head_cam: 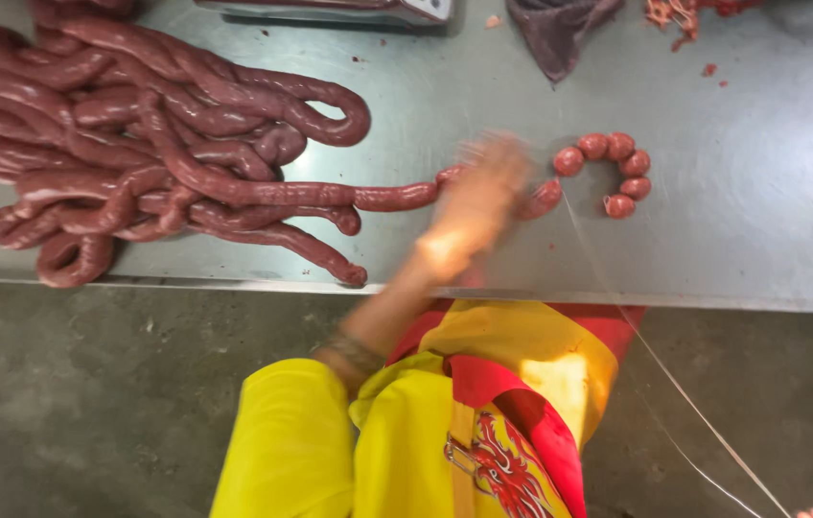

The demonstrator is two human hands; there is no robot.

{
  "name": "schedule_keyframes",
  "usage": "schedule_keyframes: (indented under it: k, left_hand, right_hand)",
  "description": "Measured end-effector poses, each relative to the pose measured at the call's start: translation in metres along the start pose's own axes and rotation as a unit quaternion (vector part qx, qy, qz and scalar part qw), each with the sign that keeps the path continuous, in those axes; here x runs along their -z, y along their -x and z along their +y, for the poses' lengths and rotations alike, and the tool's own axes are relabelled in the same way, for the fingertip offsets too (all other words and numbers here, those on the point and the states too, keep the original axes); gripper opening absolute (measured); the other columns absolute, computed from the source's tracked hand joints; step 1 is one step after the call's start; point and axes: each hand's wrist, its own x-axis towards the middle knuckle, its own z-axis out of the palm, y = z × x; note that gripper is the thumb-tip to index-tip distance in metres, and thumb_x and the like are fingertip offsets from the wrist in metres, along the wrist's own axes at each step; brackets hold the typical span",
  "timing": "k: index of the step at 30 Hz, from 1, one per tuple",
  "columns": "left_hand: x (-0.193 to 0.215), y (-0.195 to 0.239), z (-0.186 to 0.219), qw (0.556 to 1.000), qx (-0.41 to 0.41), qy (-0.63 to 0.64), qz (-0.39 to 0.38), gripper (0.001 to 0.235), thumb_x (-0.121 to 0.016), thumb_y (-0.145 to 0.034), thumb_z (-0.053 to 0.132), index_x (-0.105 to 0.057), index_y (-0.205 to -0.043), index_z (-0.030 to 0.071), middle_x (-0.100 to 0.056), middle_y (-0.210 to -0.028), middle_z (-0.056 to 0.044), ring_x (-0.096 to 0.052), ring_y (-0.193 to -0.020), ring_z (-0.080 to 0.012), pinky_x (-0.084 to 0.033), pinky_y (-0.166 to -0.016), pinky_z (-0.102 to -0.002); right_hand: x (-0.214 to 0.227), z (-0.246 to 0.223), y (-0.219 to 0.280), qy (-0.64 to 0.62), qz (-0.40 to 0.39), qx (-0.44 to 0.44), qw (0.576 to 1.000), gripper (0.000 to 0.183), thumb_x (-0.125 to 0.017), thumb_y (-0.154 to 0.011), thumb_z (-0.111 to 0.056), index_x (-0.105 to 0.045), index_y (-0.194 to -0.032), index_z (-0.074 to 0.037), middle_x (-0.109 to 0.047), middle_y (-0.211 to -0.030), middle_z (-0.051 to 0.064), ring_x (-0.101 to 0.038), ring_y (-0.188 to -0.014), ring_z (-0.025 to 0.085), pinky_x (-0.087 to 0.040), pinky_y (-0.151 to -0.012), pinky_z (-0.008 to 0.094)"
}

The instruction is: The person ties strings around a long segment of sausage casing to create individual links on a metal table, using scissors to cut the thread.

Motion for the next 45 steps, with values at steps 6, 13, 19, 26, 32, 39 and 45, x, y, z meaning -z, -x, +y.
schedule_keyframes:
  k: [6,13,19,26,32,39,45]
  left_hand:
    - [0.020,0.024,0.025,0.988,0.046,0.003,0.148,0.064,-0.072,-0.096,0.018,-0.050,-0.155,0.028,-0.037,-0.167,-0.012,-0.029,-0.158,-0.0325,-0.022,-0.131,-0.044]
    - [0.118,0.138,-0.108,0.983,0.167,-0.078,0.002,0.036,-0.072,-0.100,0.033,-0.066,-0.128,0.012,-0.063,-0.121,-0.015,-0.062,-0.115,-0.0355,-0.045,-0.103,-0.052]
    - [0.258,0.125,-0.076,0.968,0.226,0.045,-0.097,0.038,-0.069,-0.106,0.041,-0.073,-0.097,0.004,-0.064,-0.071,-0.021,-0.065,-0.065,-0.0369,-0.050,-0.063,-0.048]
    - [0.371,0.068,0.008,0.976,0.064,0.100,-0.183,0.048,-0.086,-0.069,0.026,-0.074,-0.109,0.004,-0.078,-0.086,-0.014,-0.076,-0.077,-0.0277,-0.056,-0.064,-0.039]
    - [0.358,0.019,-0.011,0.968,0.121,0.110,-0.191,0.032,-0.079,-0.082,0.020,-0.077,-0.112,0.008,-0.077,-0.085,-0.017,-0.073,-0.073,-0.0283,-0.057,-0.064,-0.038]
    - [0.171,-0.030,-0.094,0.905,0.058,-0.286,-0.310,0.066,-0.087,-0.070,0.031,-0.067,-0.124,-0.001,-0.074,-0.111,-0.020,-0.072,-0.106,-0.0351,-0.057,-0.094,-0.041]
    - [-0.019,-0.158,0.073,0.990,-0.080,0.089,0.072,0.104,-0.082,-0.072,0.057,-0.041,-0.148,-0.001,-0.040,-0.153,-0.023,-0.033,-0.145,-0.0408,-0.020,-0.120,-0.058]
  right_hand:
    - [0.031,0.004,0.026,-0.018,-0.020,-0.045,0.999,0.019,-0.068,-0.106,-0.008,-0.065,-0.121,0.003,-0.069,-0.110,0.013,-0.068,-0.101,0.021,-0.055,-0.094,0.032]
    - [0.056,0.054,0.068,-0.136,0.002,-0.074,0.988,0.023,-0.069,-0.106,-0.007,-0.065,-0.124,0.006,-0.071,-0.114,0.015,-0.070,-0.103,0.019,-0.058,-0.095,0.029]
    - [-0.080,-0.101,-0.039,0.070,0.137,0.301,0.941,0.032,-0.076,-0.095,-0.007,-0.066,-0.122,0.007,-0.073,-0.119,0.022,-0.073,-0.111,0.031,-0.059,-0.105,0.041]
    - [-0.166,-0.246,-0.099,0.168,0.039,0.309,0.935,0.042,-0.077,-0.098,-0.010,-0.057,-0.135,-0.009,-0.056,-0.128,0.022,-0.056,-0.119,0.042,-0.052,-0.092,0.051]
    - [-0.081,-0.213,-0.195,0.141,-0.012,0.334,0.932,0.033,-0.077,-0.103,-0.011,-0.060,-0.132,-0.007,-0.059,-0.116,0.020,-0.060,-0.101,0.040,-0.050,-0.085,0.050]
    - [-0.029,-0.150,-0.220,0.054,-0.017,0.285,0.957,0.028,-0.071,-0.107,-0.007,-0.060,-0.132,-0.010,-0.060,-0.111,0.013,-0.060,-0.099,0.032,-0.053,-0.092,0.045]
    - [-0.049,-0.133,-0.221,0.129,0.043,0.270,0.953,0.038,-0.072,-0.107,-0.010,-0.057,-0.141,-0.013,-0.047,-0.130,0.020,-0.052,-0.120,0.041,-0.049,-0.097,0.051]
